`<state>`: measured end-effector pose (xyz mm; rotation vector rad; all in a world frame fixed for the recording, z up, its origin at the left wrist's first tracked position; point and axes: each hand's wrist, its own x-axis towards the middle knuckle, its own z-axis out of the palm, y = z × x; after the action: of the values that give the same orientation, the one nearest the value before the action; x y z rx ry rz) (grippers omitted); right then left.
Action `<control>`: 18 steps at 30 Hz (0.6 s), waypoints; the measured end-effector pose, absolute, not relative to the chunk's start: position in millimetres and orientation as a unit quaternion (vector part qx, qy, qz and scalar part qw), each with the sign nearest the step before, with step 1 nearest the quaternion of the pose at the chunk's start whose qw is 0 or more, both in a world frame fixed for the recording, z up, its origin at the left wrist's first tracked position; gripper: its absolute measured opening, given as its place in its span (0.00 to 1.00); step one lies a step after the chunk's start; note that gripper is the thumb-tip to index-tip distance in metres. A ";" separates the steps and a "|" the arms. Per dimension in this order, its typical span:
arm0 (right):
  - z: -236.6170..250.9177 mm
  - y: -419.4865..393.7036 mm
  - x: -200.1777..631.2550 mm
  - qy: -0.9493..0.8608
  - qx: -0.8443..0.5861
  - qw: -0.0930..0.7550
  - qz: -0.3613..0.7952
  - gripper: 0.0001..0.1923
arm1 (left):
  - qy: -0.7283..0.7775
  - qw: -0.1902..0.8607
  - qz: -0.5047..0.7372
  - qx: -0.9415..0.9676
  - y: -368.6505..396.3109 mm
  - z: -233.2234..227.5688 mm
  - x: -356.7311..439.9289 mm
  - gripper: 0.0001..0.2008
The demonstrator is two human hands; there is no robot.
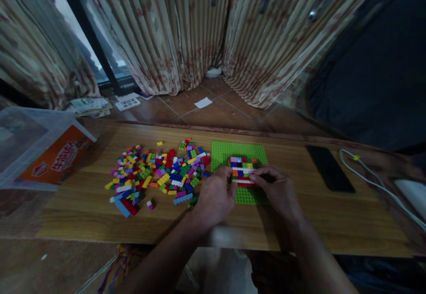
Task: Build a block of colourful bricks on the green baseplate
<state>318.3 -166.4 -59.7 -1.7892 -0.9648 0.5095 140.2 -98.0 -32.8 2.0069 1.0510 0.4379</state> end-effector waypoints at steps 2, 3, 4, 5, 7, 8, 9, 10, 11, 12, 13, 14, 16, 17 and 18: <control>-58.3 -166.2 319.2 -0.401 -0.741 0.494 0.215 0.16 | 0.417 0.403 0.175 0.796 -98.5 -33.1 140.6 0.14; -58.0 -165.9 319.8 -0.397 -0.741 0.494 0.221 0.16 | 0.418 0.402 0.175 0.796 -98.8 -33.1 140.8 0.14; -57.8 -165.5 320.6 -0.389 -0.742 0.495 0.229 0.17 | 0.419 0.401 0.177 0.795 -99.2 -32.9 141.1 0.14; -57.8 -165.0 321.4 -0.380 -0.743 0.495 0.240 0.17 | 0.419 0.400 0.178 0.796 -99.7 -32.6 141.4 0.14; -57.9 -163.8 322.8 -0.363 -0.743 0.495 0.266 0.18 | 0.418 0.397 0.179 0.797 -100.6 -32.1 142.1 0.14; -58.0 -163.2 323.2 -0.357 -0.743 0.495 0.276 0.18 | 0.419 0.395 0.179 0.797 -101.0 -31.8 142.4 0.14; -58.0 -162.5 323.4 -0.353 -0.742 0.495 0.284 0.18 | 0.419 0.394 0.180 0.798 -101.3 -31.7 142.6 0.15; -57.8 -161.9 323.3 -0.348 -0.742 0.496 0.288 0.19 | 0.417 0.394 0.180 0.799 -101.5 -31.6 142.8 0.15; -57.5 -161.4 322.8 -0.345 -0.742 0.497 0.290 0.19 | 0.415 0.393 0.180 0.800 -101.6 -31.6 143.0 0.15; -56.9 -161.1 322.2 -0.345 -0.742 0.497 0.288 0.19 | 0.414 0.393 0.180 0.801 -101.5 -31.6 143.0 0.16; -56.1 -160.9 321.4 -0.346 -0.743 0.497 0.285 0.19 | 0.412 0.393 0.179 0.802 -101.2 -31.7 143.0 0.16; -55.1 -161.0 320.7 -0.348 -0.744 0.497 0.281 0.19 | 0.411 0.394 0.177 0.803 -100.8 -31.8 142.8 0.16; -52.5 -161.6 320.3 -0.354 -0.744 0.492 0.281 0.19 | 0.413 0.394 0.174 0.802 -99.8 -32.0 142.0 0.15; -51.2 -162.1 320.9 -0.351 -0.744 0.493 0.284 0.19 | 0.414 0.394 0.175 0.802 -99.2 -32.2 141.5 0.15; -50.0 -162.6 322.1 -0.342 -0.743 0.499 0.287 0.19 | 0.414 0.393 0.176 0.802 -98.8 -32.2 141.0 0.15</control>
<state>322.1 -162.6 -50.0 -1.7972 -0.8266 0.6932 141.0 -98.8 -32.2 2.0342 1.0518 0.4466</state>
